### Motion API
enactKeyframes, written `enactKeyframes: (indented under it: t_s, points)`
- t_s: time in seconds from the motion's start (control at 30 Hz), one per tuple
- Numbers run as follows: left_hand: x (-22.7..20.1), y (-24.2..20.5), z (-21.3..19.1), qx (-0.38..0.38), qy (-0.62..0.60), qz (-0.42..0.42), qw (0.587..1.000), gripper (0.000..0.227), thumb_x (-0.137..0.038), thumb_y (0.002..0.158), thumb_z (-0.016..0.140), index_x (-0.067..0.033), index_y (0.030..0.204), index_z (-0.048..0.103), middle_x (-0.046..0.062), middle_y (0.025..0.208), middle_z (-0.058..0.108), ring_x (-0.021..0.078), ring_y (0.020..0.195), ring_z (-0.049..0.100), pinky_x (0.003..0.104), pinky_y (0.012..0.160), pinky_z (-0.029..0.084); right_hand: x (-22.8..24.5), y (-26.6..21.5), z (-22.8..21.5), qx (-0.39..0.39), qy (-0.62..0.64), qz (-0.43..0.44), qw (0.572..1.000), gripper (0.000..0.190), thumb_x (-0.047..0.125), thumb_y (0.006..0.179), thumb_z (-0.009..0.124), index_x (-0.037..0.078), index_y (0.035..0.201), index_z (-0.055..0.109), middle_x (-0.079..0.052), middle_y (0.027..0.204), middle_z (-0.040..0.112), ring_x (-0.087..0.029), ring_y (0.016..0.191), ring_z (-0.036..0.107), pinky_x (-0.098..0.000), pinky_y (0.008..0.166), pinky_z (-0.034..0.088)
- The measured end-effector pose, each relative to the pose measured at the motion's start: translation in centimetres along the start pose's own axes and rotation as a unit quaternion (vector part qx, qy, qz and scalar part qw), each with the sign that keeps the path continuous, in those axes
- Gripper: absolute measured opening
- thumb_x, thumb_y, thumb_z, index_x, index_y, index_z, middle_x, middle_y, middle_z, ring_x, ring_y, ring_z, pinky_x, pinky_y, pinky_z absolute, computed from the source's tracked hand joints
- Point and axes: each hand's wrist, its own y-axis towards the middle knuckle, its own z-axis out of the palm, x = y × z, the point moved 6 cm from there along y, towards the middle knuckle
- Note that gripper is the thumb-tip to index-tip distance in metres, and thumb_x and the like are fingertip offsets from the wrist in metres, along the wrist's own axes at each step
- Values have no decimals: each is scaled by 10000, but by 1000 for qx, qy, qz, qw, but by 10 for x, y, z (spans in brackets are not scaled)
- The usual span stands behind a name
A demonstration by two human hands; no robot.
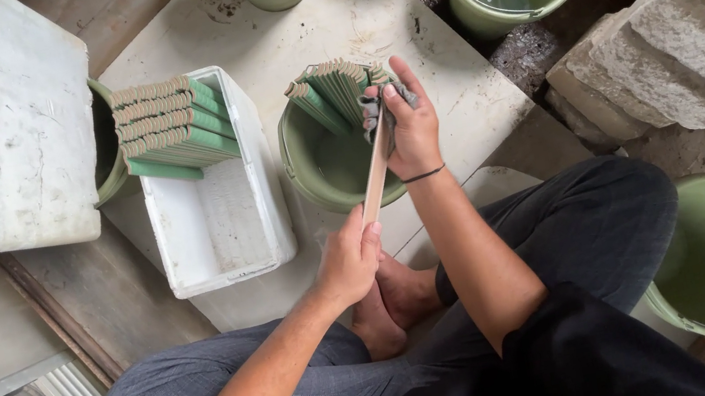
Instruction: The person sits cross-legged on the floor and repeatedly wipes individual light-colored wooden sticks with a gray cloth. They pick up each stick from a green bucket, wipe it, and place it into a white container. The process is repetitive and continues throughout the video.
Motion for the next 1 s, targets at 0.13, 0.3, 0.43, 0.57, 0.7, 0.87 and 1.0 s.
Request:
enactKeyframes:
  t_s: [0.13, 0.3, 0.43, 0.57, 0.7, 0.87, 1.0]
  points:
    - [3, -2, 7, 11, -12, -2, 1000, 440, -271, 1064, 484, 61, 1345, 554, 129, 643, 719, 309, 658, 756, 455, 653, 623, 3, 6, -11, 6, -17, -8, 1000, 373, 109, 1062, 559, 127, 1432, 517, -139, 740, 712, -262, 509, 665, -347, 423, 575]
    - [-7, -3, 3, -6, -73, -17, 997, 431, -216, 1068, 476, 82, 1370, 554, 96, 566, 663, 269, 625, 747, 410, 650, 636, 11, 1, 2, 43, 9, 7, 999, 458, 107, 1077, 537, 207, 1510, 426, -162, 832, 691, -264, 549, 624, -336, 442, 530]
    - [-12, 7, -11, -26, -120, -12, 992, 383, -202, 1080, 455, 64, 1305, 614, 79, 515, 610, 258, 583, 718, 399, 637, 626, 7, -11, 24, 108, 48, 11, 993, 639, -2, 1044, 546, 244, 1590, 321, -191, 1180, 731, -280, 834, 726, -393, 707, 643]
    - [-18, 19, -34, -84, -70, 33, 993, 281, -240, 1080, 475, -46, 937, 618, 81, 497, 612, 269, 600, 716, 400, 622, 587, -19, -37, 47, 158, 42, 57, 985, 737, -57, 999, 556, 204, 1609, 237, -263, 1155, 709, -358, 785, 736, -467, 653, 661]
    - [-14, 27, -57, -40, 32, -19, 999, 288, -323, 1035, 560, -97, 1199, 630, 207, 797, 728, 406, 881, 732, 543, 746, 561, -7, -58, 70, 177, -55, 16, 982, 731, -86, 974, 578, 102, 1603, 257, -244, 1022, 741, -282, 764, 727, -399, 617, 628]
    - [-8, 44, -119, -134, -31, -77, 987, 584, -597, 1027, 450, -111, 1284, 647, 159, 1005, 695, 361, 1039, 651, 519, 949, 506, -27, -74, 71, 301, -217, 10, 929, 855, -123, 932, 639, 178, 1623, 235, -212, 997, 756, -243, 795, 760, -368, 679, 669]
    - [-4, 34, -149, -258, -13, -54, 965, 364, -465, 1038, 546, -214, 962, 798, 46, 675, 670, 238, 779, 690, 361, 818, 567, -32, -110, 98, 384, -315, 18, 868, 949, -59, 893, 730, 210, 1627, 194, -223, 1163, 706, -207, 865, 757, -377, 767, 669]
